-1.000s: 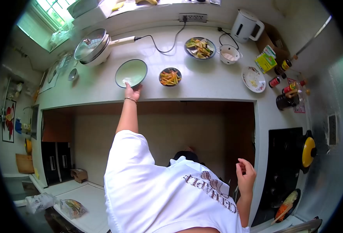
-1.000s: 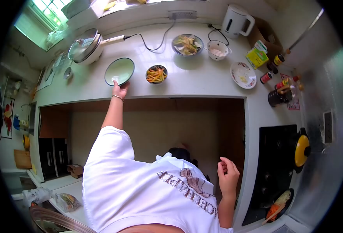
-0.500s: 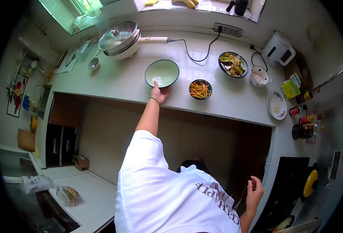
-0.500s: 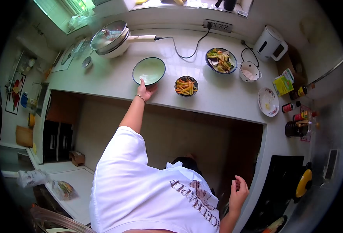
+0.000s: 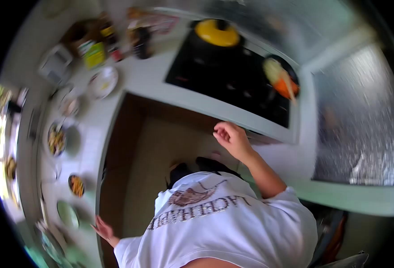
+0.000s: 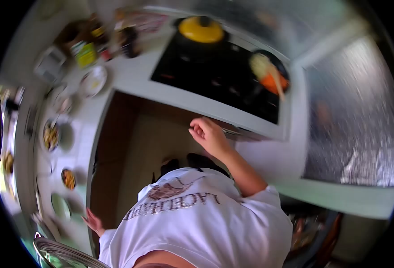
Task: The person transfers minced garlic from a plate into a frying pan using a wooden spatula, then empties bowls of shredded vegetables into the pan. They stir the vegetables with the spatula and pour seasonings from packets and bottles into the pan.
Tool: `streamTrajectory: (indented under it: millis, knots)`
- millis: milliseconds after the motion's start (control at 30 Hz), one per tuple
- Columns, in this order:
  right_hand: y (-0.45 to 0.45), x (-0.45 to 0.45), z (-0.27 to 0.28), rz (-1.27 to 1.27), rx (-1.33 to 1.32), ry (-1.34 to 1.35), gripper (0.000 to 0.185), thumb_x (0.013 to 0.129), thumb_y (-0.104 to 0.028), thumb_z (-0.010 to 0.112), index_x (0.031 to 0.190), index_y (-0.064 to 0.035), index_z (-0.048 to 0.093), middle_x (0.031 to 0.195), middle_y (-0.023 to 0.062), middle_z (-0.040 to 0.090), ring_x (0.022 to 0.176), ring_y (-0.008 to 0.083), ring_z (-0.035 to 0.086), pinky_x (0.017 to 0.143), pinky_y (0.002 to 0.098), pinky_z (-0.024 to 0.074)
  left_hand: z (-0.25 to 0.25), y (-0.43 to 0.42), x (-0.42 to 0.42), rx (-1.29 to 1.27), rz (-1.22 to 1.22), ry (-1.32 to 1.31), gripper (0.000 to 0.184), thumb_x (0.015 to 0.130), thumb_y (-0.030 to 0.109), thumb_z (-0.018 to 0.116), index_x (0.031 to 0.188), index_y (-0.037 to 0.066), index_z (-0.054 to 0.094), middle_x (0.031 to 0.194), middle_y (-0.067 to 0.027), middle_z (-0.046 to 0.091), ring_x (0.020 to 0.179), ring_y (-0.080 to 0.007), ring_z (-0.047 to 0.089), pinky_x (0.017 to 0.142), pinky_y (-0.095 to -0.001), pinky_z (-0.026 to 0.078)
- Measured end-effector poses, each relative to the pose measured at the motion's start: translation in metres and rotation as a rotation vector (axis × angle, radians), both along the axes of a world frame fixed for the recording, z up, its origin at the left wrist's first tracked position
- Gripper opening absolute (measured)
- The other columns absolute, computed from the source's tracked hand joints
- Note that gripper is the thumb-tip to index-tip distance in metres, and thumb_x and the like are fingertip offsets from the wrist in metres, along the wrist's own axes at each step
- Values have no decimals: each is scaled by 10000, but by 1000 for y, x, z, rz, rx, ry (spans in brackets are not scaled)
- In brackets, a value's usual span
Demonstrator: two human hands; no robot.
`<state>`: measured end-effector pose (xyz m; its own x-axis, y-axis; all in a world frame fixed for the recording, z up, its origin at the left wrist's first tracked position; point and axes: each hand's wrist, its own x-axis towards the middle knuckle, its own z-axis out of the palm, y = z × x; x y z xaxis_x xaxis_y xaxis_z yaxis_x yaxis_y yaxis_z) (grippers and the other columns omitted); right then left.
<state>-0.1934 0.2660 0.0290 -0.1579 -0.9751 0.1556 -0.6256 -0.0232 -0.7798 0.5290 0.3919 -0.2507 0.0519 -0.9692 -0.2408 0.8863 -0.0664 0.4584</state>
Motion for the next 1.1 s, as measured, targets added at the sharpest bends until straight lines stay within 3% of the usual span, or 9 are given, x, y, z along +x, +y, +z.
streamTrajectory:
  millis: [67,167,267,333,500,600,733,867,1100]
  knots:
    - [19,-66,1,-275,-139,64,137,779,-61,634,863,-44,527,699,35,507,577,113,499,528,235,420,29,-4,-101,327,-266,21,539,880,438,468,1174,-13,495,1121,-124,578,947,-216,599,769,-287,529]
    - [62,-185,-6,-746,-349,45,117,781,-57,629,828,-48,522,701,29,508,563,101,464,518,234,401,15,-21,-236,478,-774,-67,489,858,413,504,1112,-3,534,1073,-115,588,886,-214,594,729,-307,512]
    - [133,-289,-36,-996,-323,163,115,756,-67,647,823,-52,554,714,47,530,569,130,488,545,261,425,-13,-48,-323,552,-1001,-235,410,862,359,501,1083,16,540,1017,-107,594,859,-215,594,707,-315,501]
    - [172,-346,-81,-1038,-23,401,152,725,-53,650,866,-59,592,744,60,574,599,154,535,581,283,448,-30,-75,-368,548,-1077,-340,357,865,322,499,1064,28,544,979,-102,599,841,-216,593,692,-320,493]
    - [164,-434,-170,-832,104,397,213,736,-113,655,944,-85,621,861,87,588,735,251,590,654,349,476,-106,-152,-427,518,-1131,-342,231,872,231,495,1015,60,555,886,-89,609,796,-218,593,655,-334,475]
    - [123,-458,-172,-727,165,479,170,757,-147,641,913,-84,619,891,78,582,762,256,591,662,361,479,29,-135,-534,333,-1011,-1409,164,880,187,512,982,66,554,815,-32,600,697,-130,563,565,-246,425]
    - [97,-483,-172,-507,223,596,140,736,-151,624,858,-83,613,908,63,583,782,257,596,655,375,491,43,-98,-530,461,-1013,-1476,144,883,172,518,976,69,557,793,-13,597,703,-118,572,574,-242,445]
    - [84,-496,-177,-337,312,812,139,693,-151,604,803,-68,615,906,77,601,772,266,604,636,390,502,51,-50,-515,259,-1112,-1586,188,873,202,516,962,53,589,832,-53,622,728,-155,596,618,-282,476]
    - [87,-494,-168,-375,403,744,163,661,-186,609,771,-66,609,857,97,611,753,282,608,632,405,497,41,-47,-473,217,-1208,-1700,250,853,257,524,931,37,613,840,-86,637,752,-195,611,662,-310,481]
